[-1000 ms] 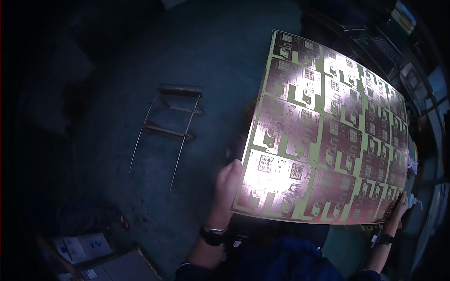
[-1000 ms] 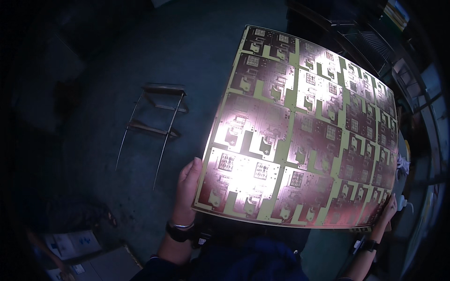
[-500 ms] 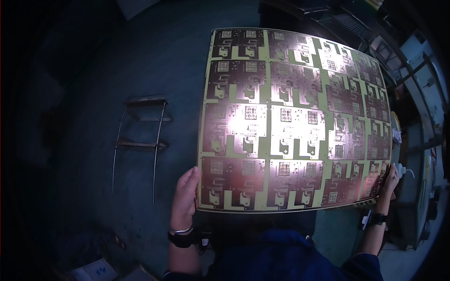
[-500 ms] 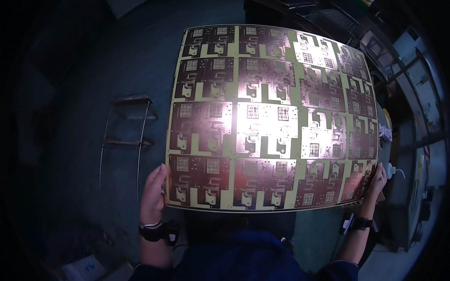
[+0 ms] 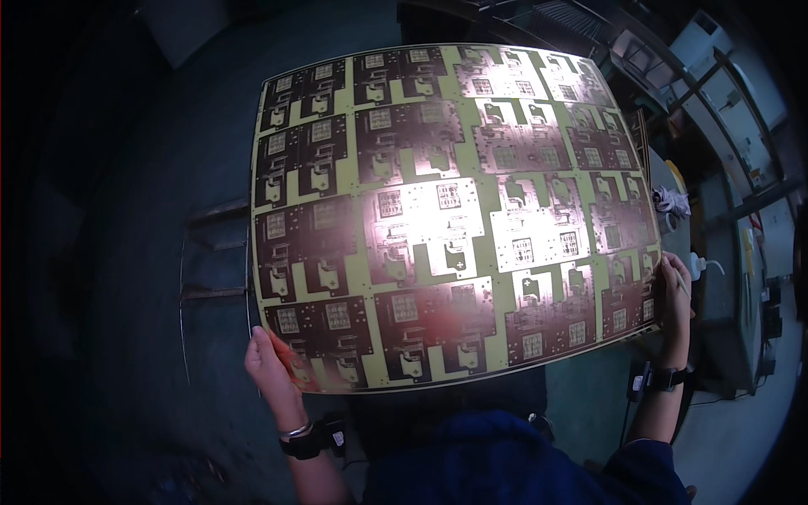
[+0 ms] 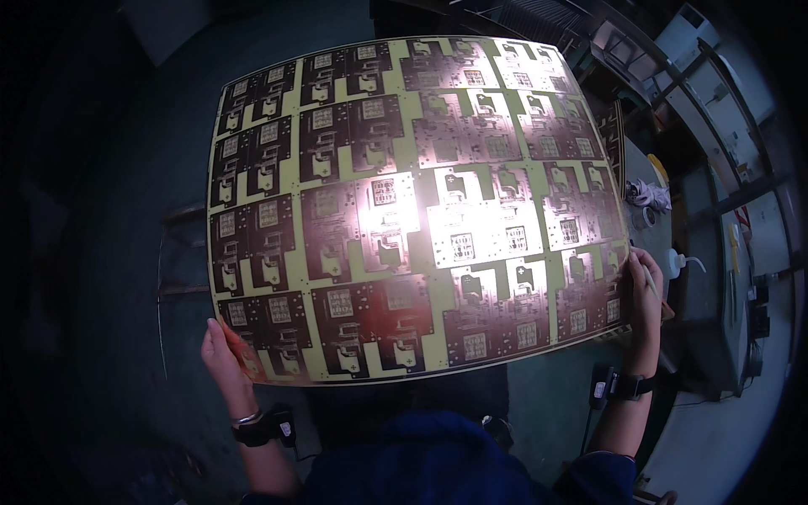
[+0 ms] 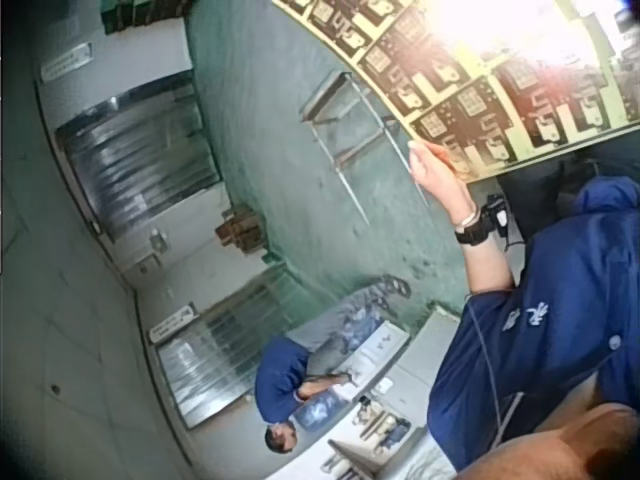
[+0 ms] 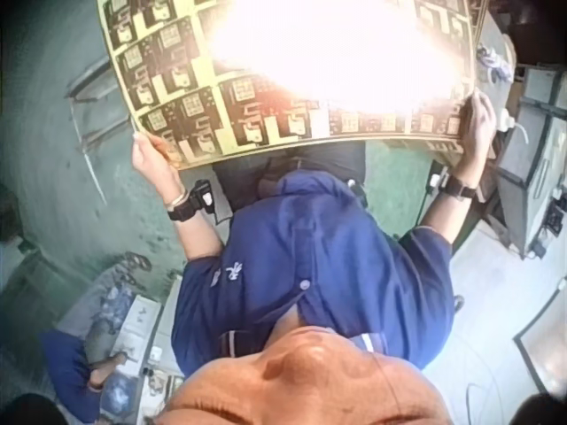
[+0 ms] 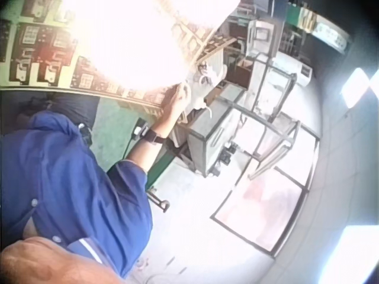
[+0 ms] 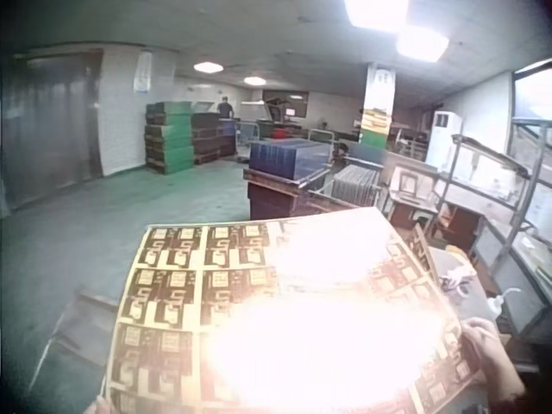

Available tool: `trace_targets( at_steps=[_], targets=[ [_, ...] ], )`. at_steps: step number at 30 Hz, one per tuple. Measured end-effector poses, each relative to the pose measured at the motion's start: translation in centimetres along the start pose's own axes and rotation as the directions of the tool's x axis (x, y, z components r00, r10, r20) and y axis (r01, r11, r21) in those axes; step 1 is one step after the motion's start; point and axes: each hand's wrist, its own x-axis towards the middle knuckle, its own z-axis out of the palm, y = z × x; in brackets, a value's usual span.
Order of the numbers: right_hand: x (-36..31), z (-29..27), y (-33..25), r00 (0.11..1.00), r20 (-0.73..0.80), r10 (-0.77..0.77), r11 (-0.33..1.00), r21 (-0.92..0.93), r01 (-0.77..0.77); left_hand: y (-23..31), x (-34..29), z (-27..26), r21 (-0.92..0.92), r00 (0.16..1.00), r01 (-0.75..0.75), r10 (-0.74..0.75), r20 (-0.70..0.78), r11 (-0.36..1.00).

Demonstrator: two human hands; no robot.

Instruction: Inspecting and rotating large circuit board panels to check for quality.

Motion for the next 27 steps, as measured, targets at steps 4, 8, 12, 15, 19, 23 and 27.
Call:
trace_targets(
  at_steps=[4,8,12,15,19,23,27],
  targets=[
    [0.4,-1.1,-0.4,0.989,0.14,0.043,0.999,0.021,-0.047,-0.2,-0.1,0.3,0.018,0.999,-0.035,0.035,-0.008,0.999],
    [0.5,-1.4,-0.1,0.981,0.196,-0.002,0.998,0.055,-0.009,0.0,-0.5,0.7,0.036,0.997,-0.078,0.077,0.021,0.996],
    [1.0,-2.5,1.2,0.971,0.227,-0.076,0.996,0.063,0.063,-0.1,-0.9,1.0,0.011,0.997,-0.078,0.078,0.008,0.997],
    [1.3,-3.0,2.2,0.962,0.247,-0.114,0.988,0.13,0.084,-0.7,-0.7,0.1,0.012,0.996,-0.078,0.077,0.048,0.997],
    [1.1,-2.7,2.5,0.967,0.236,-0.097,0.968,0.246,0.037,-0.2,-1.1,1.9,0.052,0.997,-0.083,0.083,0.001,0.995],
    [0.6,-2.3,1.5,0.963,0.24,-0.122,0.942,0.334,0.036,0.5,-1.8,1.3,0.081,0.993,-0.12,0.12,0.015,0.989],
    [1.0,-2.4,1.5,0.966,0.226,-0.122,0.95,0.309,0.048,-0.4,-0.6,0.8,0.096,0.99,-0.034,0.021,0.141,0.995]
  ],
)
